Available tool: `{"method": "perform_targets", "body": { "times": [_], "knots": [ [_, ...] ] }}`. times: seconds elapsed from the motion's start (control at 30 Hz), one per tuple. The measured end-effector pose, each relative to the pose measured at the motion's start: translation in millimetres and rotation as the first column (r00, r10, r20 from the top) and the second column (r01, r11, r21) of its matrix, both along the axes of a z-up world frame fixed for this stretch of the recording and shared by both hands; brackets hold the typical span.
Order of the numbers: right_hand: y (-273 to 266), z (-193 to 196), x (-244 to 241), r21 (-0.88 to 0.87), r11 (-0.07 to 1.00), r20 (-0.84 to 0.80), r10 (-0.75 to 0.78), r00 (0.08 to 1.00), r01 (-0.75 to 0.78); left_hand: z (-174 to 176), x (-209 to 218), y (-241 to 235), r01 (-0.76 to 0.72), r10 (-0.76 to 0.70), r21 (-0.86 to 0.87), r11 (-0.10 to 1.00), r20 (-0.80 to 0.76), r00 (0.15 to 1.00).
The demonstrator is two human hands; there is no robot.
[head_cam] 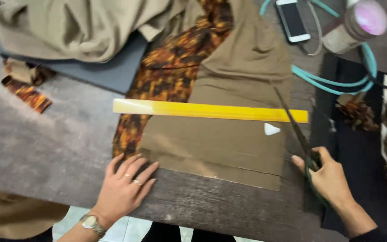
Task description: Cutting out fabric pieces using scissors following chalk-marked lines on a work table.
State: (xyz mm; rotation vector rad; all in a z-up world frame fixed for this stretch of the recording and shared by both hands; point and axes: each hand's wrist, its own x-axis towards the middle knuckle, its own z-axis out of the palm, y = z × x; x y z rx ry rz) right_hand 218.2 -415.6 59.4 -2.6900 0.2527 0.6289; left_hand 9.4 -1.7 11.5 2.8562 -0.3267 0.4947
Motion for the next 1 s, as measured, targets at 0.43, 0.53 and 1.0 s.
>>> {"method": "perform_targets", "body": {
  "times": [0.43,0.53,1.0],
  "knots": [
    [-126.5,-37.3,16.6,-0.249,0.952,0.037,0.192,0.981,-0.177,5.8,156.3,-160.7,0.095,-0.130,-0.274,0.957,-0.113,0.985],
    [-135.8,-33.0,21.8,-0.189,0.961,-0.083,0.192,0.978,-0.204,-0.9,189.0,-199.9,0.001,-0.074,-0.305,0.952,-0.230,0.970],
    [-110.9,-20.6,66.5,0.096,0.850,0.262,0.480,0.837,-0.518,-0.7,230.1,-239.8,-0.334,0.109,-0.273,0.902,-0.604,0.789]
  ]
}}
